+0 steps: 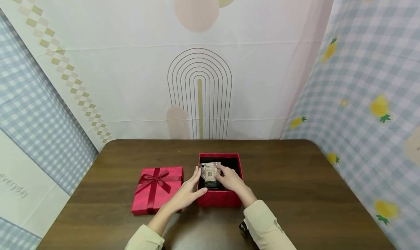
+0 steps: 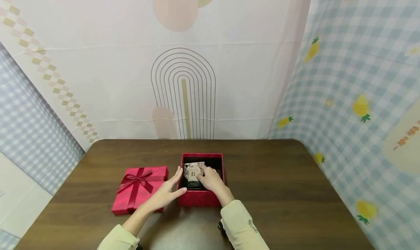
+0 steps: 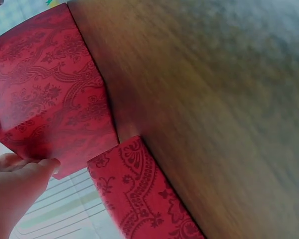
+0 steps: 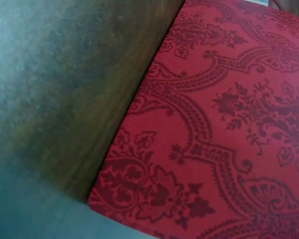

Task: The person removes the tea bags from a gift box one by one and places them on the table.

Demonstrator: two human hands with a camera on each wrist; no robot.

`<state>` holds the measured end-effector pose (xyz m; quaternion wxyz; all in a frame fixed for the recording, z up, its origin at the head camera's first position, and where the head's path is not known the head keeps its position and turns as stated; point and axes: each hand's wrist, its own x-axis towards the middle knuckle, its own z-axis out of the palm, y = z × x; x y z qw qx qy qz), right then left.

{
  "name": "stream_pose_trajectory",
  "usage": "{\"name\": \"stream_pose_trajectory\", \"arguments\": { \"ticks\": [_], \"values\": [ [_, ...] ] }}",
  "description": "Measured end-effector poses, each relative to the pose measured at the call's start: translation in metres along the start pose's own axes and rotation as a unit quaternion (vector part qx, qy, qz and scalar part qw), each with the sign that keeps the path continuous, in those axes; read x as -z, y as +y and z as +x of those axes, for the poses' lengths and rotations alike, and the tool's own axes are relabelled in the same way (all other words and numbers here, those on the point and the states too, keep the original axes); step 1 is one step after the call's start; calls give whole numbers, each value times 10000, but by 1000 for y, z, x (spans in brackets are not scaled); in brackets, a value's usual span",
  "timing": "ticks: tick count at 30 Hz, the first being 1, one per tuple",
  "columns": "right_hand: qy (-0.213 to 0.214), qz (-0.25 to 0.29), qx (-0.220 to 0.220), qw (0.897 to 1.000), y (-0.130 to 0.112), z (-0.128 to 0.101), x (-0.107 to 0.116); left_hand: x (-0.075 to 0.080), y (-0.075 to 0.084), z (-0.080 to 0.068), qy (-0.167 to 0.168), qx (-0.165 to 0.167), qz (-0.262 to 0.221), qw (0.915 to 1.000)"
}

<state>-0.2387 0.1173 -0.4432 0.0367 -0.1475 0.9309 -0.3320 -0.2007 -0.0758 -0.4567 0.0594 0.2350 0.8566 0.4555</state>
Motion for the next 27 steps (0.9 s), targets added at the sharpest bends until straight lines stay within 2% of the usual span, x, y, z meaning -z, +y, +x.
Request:
{"name": "stream_pose_trajectory", "arguments": {
  "ticks": [8, 14, 17, 20, 23, 27],
  "values": [
    [94, 385, 245, 9989, 3, 7, 0, -1, 1, -1, -74, 100, -59, 9999],
    [-413, 1104, 185, 9929, 5, 10, -5, -1, -1, -3, -104, 108, -38, 9999],
    [-647, 1213, 226, 9902, 4, 10, -6, -1, -2, -3, -94, 112, -32, 9999],
    [-691, 1207, 339, 9897, 4, 11, -5, 0, -1, -3, -32, 98, -41, 9999],
    [-524, 1249, 299, 9903, 5, 10, -3, 1, 0, -2, -16, 67, -34, 10000],
    [-10, 1240, 197, 9921, 6, 9, 0, 0, -1, -1, -22, -5, 40, 10000]
  ]
}}
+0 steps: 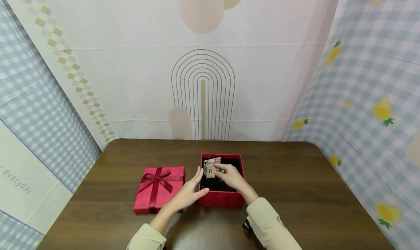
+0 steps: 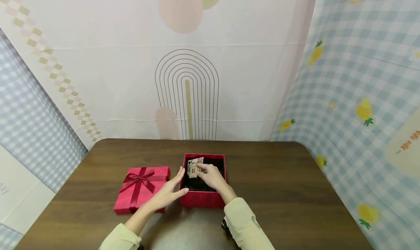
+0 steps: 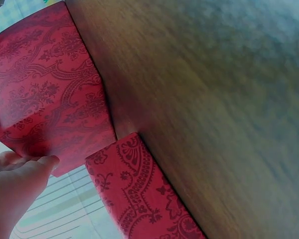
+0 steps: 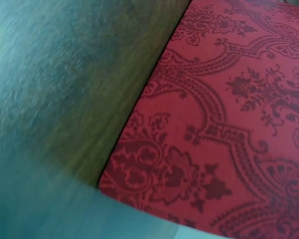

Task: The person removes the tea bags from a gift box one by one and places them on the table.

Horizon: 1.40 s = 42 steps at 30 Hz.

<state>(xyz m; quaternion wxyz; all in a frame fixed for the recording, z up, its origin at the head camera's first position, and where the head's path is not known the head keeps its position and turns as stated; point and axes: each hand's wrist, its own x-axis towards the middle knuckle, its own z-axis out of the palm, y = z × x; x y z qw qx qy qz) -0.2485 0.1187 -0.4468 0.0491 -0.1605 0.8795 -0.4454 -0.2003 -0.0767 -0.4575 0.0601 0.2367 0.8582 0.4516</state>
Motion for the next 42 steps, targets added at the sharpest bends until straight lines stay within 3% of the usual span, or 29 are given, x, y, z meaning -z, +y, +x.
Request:
{"name": "stream_pose_trajectory", "arguments": {
  "ticks": [5, 17, 30, 38, 42],
  "values": [
    [511, -152, 138, 9985, -2, -2, 2, -1, -1, 1, -12, 10, -21, 10000],
    [919, -50, 504, 9945, -7, -12, 14, 0, -1, 1, -21, 55, 5, 10000],
    [981, 452, 588, 9924, -1, -22, 26, 0, 1, 1, -34, 86, -30, 10000],
    [684, 1332, 236, 9884, 2, -26, 38, 0, 1, 2, -37, 42, 0, 10000],
    [719, 1422, 210, 9870, 3, -28, 42, 0, 0, 2, -33, 32, 3, 10000]
  ]
}}
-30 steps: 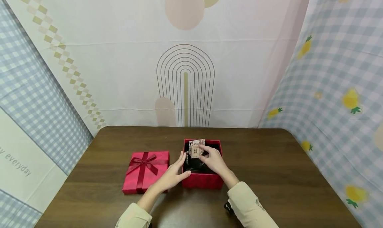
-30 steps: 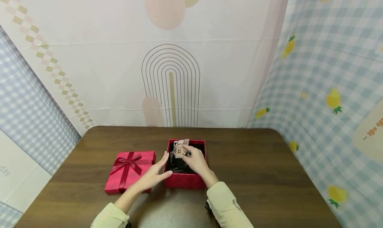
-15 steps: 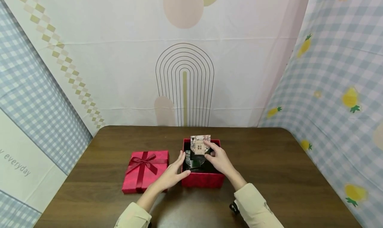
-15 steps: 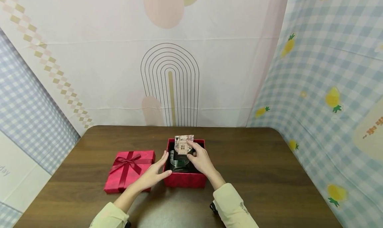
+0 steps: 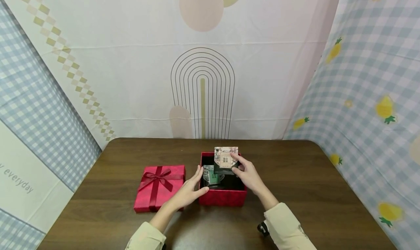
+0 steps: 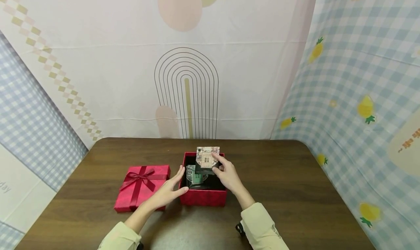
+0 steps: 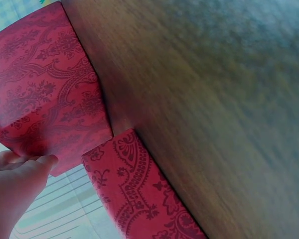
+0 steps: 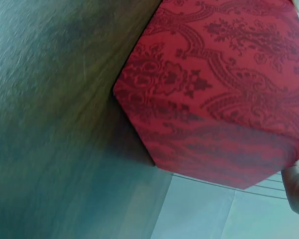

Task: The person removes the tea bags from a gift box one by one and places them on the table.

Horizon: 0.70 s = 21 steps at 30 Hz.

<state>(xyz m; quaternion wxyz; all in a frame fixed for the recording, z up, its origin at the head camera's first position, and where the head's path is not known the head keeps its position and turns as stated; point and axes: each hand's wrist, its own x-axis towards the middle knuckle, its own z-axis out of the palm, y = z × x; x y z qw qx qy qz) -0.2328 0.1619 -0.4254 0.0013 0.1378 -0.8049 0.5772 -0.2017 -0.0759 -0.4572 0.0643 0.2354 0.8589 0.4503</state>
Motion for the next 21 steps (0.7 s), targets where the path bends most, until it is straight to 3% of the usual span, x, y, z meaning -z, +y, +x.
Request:
{"name": "stream_pose_trajectory", "arguments": {
  "ticks": [13, 21],
  "values": [
    [296, 367, 56, 9989, 9, -6, 20, 0, 0, 0, -32, 10, -31, 10000],
    [436, 516, -232, 9974, 13, -12, 31, 0, -2, 0, -18, -47, -26, 10000]
  ]
}}
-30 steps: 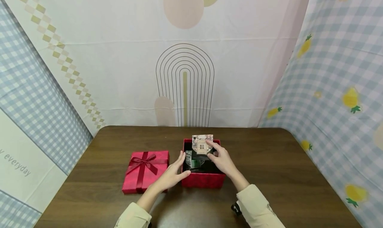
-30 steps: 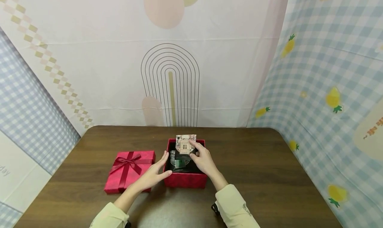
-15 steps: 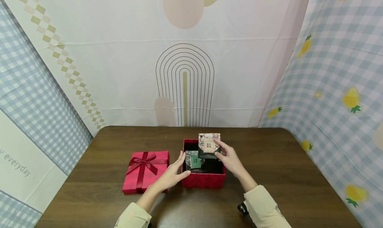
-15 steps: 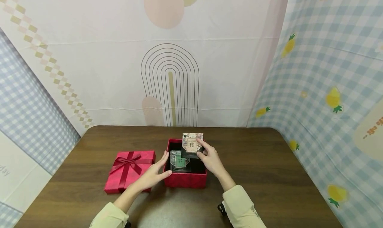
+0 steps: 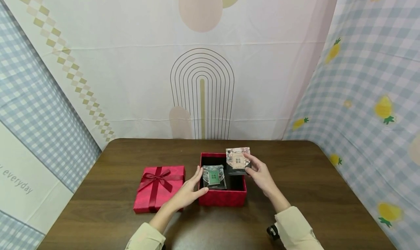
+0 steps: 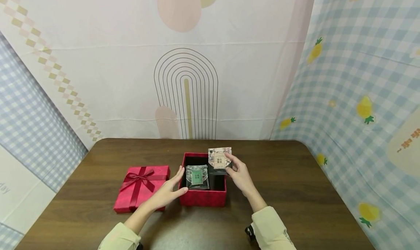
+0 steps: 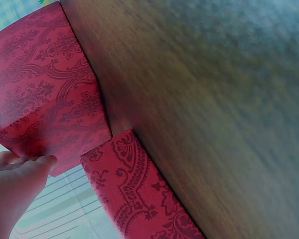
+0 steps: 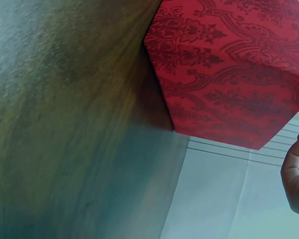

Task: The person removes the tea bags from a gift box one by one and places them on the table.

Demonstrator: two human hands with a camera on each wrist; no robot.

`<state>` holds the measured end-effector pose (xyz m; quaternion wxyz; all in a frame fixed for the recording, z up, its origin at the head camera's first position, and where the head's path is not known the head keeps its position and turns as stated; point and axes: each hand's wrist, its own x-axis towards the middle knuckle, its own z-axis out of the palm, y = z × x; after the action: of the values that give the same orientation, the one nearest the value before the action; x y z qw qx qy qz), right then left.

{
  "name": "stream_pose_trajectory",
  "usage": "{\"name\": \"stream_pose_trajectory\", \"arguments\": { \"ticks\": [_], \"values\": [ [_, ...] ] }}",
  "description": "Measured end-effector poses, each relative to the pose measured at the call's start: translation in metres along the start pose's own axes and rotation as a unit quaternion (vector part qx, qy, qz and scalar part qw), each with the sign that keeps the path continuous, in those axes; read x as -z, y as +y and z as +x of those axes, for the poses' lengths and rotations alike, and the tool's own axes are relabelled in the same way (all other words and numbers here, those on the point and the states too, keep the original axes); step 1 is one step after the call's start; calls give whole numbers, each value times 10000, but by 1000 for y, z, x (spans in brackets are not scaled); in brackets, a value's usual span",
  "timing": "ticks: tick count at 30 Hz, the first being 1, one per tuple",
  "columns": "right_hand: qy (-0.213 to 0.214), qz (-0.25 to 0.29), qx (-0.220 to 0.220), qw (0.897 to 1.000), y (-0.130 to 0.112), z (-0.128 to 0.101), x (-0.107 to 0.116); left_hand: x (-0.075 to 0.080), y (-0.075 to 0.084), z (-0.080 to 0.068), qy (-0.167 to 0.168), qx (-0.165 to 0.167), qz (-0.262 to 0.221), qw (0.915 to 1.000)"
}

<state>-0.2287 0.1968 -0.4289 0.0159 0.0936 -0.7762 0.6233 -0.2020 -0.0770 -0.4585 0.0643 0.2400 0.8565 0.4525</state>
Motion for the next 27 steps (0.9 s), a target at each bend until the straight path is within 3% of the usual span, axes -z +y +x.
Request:
{"name": "stream_pose_trajectory", "arguments": {
  "ticks": [14, 27],
  "values": [
    [485, 343, -290, 9978, 7, -3, 13, 0, 0, 0, 36, 31, -17, 10000],
    [759, 134, -600, 9952, 24, -3, 26, 0, -1, -1, -24, -15, -93, 10000]
  ]
}}
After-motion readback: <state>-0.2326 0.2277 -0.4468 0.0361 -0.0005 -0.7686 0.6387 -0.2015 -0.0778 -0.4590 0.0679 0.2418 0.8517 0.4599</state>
